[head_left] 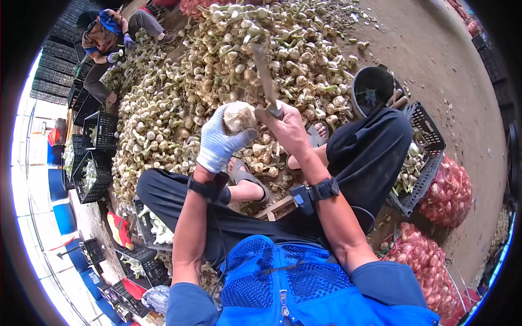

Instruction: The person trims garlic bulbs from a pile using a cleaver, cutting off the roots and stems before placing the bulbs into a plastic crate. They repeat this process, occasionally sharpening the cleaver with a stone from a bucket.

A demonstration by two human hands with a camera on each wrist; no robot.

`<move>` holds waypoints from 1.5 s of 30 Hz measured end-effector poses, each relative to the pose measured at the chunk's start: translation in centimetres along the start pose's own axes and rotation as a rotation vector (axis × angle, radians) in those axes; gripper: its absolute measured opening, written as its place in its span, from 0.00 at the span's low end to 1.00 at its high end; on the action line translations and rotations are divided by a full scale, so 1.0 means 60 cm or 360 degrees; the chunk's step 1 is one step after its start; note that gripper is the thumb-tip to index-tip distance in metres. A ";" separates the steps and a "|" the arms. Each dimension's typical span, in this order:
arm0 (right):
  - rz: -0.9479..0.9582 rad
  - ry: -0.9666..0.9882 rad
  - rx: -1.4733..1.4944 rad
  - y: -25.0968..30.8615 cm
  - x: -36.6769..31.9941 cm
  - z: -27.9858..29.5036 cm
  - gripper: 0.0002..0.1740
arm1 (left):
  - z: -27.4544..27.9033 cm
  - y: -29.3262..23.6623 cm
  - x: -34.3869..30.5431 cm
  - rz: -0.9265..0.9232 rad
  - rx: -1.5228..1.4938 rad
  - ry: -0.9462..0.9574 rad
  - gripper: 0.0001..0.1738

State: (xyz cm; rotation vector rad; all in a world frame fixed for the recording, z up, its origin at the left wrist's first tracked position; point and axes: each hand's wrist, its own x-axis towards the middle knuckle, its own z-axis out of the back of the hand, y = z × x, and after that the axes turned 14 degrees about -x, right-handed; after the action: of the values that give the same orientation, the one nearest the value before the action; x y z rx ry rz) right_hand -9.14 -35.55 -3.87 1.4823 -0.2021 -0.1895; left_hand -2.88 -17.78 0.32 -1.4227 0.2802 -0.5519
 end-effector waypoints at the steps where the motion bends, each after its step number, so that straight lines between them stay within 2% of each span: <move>1: -0.0001 0.0002 -0.0001 -0.001 -0.001 -0.003 0.18 | 0.009 0.002 -0.002 0.0218 -0.0288 -0.0024 0.34; 3: 0.0871 -0.0311 -0.1177 0.003 -0.008 -0.003 0.16 | 0.022 0.016 0.006 0.0265 -0.0239 -0.0020 0.31; 5: 0.0825 -0.0199 -0.1288 0.019 -0.025 -0.008 0.18 | 0.040 0.033 0.017 -0.0972 0.1332 0.0332 0.33; 6: 0.0852 -0.0176 -0.1397 0.025 -0.029 -0.011 0.18 | 0.025 0.034 -0.004 -0.0268 0.0026 0.0104 0.34; 7: 0.0876 -0.0156 -0.1505 0.027 -0.030 -0.013 0.18 | 0.027 0.033 -0.012 -0.0260 0.0022 0.0107 0.34; 9: 0.0909 -0.0150 -0.1485 0.020 -0.030 -0.019 0.17 | 0.035 0.026 -0.019 0.0082 -0.0496 0.0177 0.33; 10: 0.0890 -0.0128 -0.1469 0.018 -0.030 -0.022 0.17 | 0.042 0.041 -0.018 0.0097 -0.0522 0.0206 0.37; 13: 0.0859 -0.0129 -0.1455 0.000 -0.027 -0.034 0.16 | 0.036 0.053 -0.027 0.0030 -0.0571 0.0115 0.36; 16: 0.0820 -0.0184 -0.1422 -0.023 -0.022 -0.042 0.15 | 0.034 0.060 -0.031 0.0065 -0.0517 0.0092 0.33; 21: 0.0973 -0.0323 -0.1307 -0.046 -0.013 -0.045 0.15 | 0.030 0.046 -0.031 0.0099 -0.0361 0.0141 0.30; 22: 0.0980 -0.0323 -0.1296 -0.046 -0.011 -0.043 0.13 | 0.026 0.044 -0.031 -0.0028 -0.0244 0.0119 0.26; 23: 0.0973 -0.0334 -0.1300 -0.052 -0.008 -0.038 0.13 | 0.022 0.038 -0.033 -0.0028 -0.0246 0.0131 0.26; 25: 0.0859 -0.0550 -0.1238 -0.090 0.004 -0.023 0.10 | 0.012 0.010 -0.040 0.0008 0.0106 0.0116 0.23; 26: 0.0324 -0.0560 -0.1459 -0.127 0.017 0.005 0.10 | 0.026 0.008 -0.034 -0.0886 0.0707 0.0532 0.24; 27: 0.0036 -0.0695 -0.1545 -0.148 0.022 0.042 0.13 | 0.008 -0.030 -0.062 -0.0330 0.0248 0.0412 0.27; 29: -0.0020 -0.0895 -0.1571 -0.145 0.031 0.055 0.14 | 0.001 -0.001 -0.067 -0.0275 0.0149 0.0182 0.31; 30: 0.0052 -0.0778 -0.1307 -0.133 0.028 0.043 0.14 | -0.004 0.004 -0.065 -0.0027 -0.0179 0.0037 0.34; 31: 0.0121 -0.0657 -0.1048 -0.121 0.020 0.026 0.14 | 0.009 0.008 -0.048 -0.0272 0.0101 0.0251 0.41; 32: 0.0182 -0.0593 -0.1148 -0.113 0.011 0.009 0.15 | 0.003 0.006 -0.052 -0.0085 -0.0290 0.0154 0.44; 33: 0.0130 -0.0537 -0.1077 -0.111 0.002 -0.011 0.16 | -0.006 -0.008 -0.051 0.0105 -0.0672 0.0061 0.47; 35: -0.0014 -0.0289 -0.0543 -0.130 -0.015 -0.047 0.16 | -0.004 -0.003 -0.036 -0.0021 -0.0615 -0.0001 0.50; 38: -0.0426 0.0109 0.0647 -0.076 -0.030 -0.075 0.15 | -0.014 0.003 -0.037 0.0009 -0.0820 -0.0136 0.50; 39: -0.0425 0.0117 0.0647 -0.065 -0.032 -0.077 0.15 | -0.016 0.003 -0.036 0.0036 -0.0948 -0.0218 0.51; 41: -0.0522 0.0301 0.1188 -0.045 -0.031 -0.081 0.12 | -0.016 -0.002 -0.034 0.0061 -0.1060 -0.0212 0.52; 43: -0.0540 0.0317 0.1213 -0.032 -0.027 -0.076 0.10 | -0.016 -0.021 -0.030 0.0037 -0.1262 -0.0124 0.50; 45: -0.0489 0.0306 0.1005 -0.030 -0.021 -0.064 0.10 | -0.011 -0.015 -0.029 -0.0033 -0.1187 -0.0172 0.47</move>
State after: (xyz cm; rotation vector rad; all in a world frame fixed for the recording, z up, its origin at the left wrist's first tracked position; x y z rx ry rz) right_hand -9.40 -31.67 -5.97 2.1471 0.1405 -0.2414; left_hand -4.84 -17.49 0.90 -2.1700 0.4087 -0.3962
